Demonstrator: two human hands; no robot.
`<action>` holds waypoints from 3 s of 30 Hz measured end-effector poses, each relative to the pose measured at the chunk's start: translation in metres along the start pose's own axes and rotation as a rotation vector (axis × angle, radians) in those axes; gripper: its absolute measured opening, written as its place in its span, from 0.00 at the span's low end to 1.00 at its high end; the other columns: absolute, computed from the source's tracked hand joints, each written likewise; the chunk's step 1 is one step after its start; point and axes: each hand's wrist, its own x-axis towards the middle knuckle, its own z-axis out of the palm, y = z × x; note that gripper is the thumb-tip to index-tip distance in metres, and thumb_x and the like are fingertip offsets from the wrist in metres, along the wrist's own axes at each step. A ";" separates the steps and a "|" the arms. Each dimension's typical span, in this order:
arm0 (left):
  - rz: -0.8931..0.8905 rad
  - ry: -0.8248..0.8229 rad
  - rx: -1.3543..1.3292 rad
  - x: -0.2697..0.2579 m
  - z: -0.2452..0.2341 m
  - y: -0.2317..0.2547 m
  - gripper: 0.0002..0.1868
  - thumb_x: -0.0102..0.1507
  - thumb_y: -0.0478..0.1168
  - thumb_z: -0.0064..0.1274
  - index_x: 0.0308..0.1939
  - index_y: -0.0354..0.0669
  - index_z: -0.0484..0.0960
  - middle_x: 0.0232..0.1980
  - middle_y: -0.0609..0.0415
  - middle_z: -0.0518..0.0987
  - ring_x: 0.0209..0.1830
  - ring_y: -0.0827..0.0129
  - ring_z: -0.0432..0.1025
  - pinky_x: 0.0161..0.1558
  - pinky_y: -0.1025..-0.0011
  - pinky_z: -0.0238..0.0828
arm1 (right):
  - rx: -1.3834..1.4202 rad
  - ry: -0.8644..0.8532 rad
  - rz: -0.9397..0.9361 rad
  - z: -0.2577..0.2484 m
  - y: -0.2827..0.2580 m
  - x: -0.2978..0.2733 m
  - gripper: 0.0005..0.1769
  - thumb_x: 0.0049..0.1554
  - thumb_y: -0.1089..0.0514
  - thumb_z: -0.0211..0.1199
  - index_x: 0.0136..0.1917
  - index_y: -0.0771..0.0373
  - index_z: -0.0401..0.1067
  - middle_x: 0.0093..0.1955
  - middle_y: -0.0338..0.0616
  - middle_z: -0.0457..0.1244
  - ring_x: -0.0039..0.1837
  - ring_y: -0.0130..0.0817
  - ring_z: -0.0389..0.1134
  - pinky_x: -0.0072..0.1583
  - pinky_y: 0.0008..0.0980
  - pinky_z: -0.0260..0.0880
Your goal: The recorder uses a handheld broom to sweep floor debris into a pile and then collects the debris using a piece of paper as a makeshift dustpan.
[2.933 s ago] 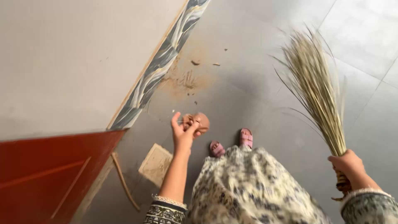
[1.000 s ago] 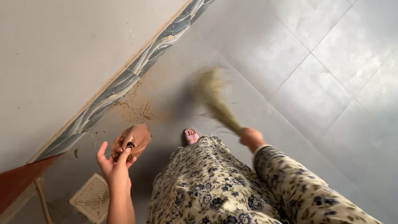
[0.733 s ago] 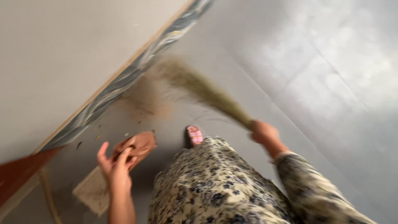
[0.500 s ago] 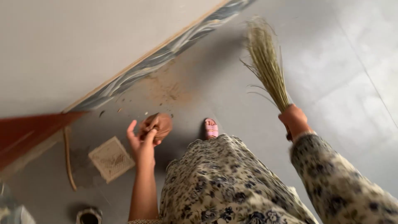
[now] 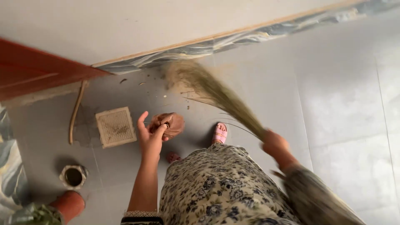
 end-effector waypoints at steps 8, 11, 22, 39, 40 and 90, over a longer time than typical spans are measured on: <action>0.004 0.072 -0.111 -0.015 -0.068 -0.033 0.40 0.61 0.33 0.57 0.75 0.48 0.56 0.53 0.42 0.75 0.38 0.66 0.73 0.29 0.70 0.73 | 0.037 0.087 0.303 0.034 0.168 0.036 0.36 0.54 0.43 0.70 0.70 0.64 0.67 0.54 0.59 0.74 0.56 0.53 0.77 0.56 0.51 0.77; -0.038 0.132 -0.098 -0.032 -0.091 -0.041 0.41 0.59 0.33 0.57 0.74 0.49 0.57 0.55 0.44 0.75 0.43 0.67 0.75 0.30 0.71 0.74 | 0.002 -0.029 0.373 0.080 0.170 0.103 0.23 0.57 0.44 0.69 0.56 0.65 0.78 0.48 0.55 0.73 0.50 0.50 0.75 0.51 0.47 0.76; -0.115 0.197 0.068 -0.073 -0.207 -0.054 0.39 0.61 0.35 0.58 0.74 0.53 0.59 0.57 0.43 0.74 0.42 0.65 0.75 0.34 0.69 0.78 | 0.066 -0.112 0.192 0.073 -0.091 0.041 0.20 0.61 0.54 0.61 0.59 0.73 0.73 0.42 0.56 0.74 0.41 0.43 0.76 0.42 0.38 0.80; 0.040 0.293 -0.206 -0.077 -0.337 -0.088 0.35 0.60 0.36 0.59 0.69 0.48 0.63 0.60 0.43 0.73 0.46 0.63 0.77 0.34 0.69 0.80 | -0.305 0.008 -0.365 0.082 -0.261 -0.062 0.38 0.51 0.36 0.70 0.64 0.62 0.68 0.50 0.56 0.72 0.53 0.51 0.74 0.57 0.47 0.75; 0.001 0.331 -0.166 -0.080 -0.344 -0.092 0.34 0.60 0.36 0.58 0.69 0.48 0.63 0.63 0.44 0.71 0.49 0.62 0.77 0.35 0.69 0.81 | -0.319 0.032 -0.494 0.091 -0.299 -0.060 0.43 0.49 0.28 0.68 0.61 0.64 0.69 0.52 0.59 0.71 0.56 0.55 0.73 0.58 0.49 0.73; -0.117 0.982 -0.502 -0.173 -0.030 -0.271 0.38 0.62 0.32 0.56 0.73 0.42 0.55 0.59 0.36 0.74 0.56 0.60 0.75 0.47 0.68 0.82 | -0.523 0.042 -0.442 -0.001 -0.136 0.211 0.35 0.65 0.32 0.53 0.59 0.70 0.65 0.34 0.55 0.69 0.35 0.49 0.73 0.40 0.48 0.74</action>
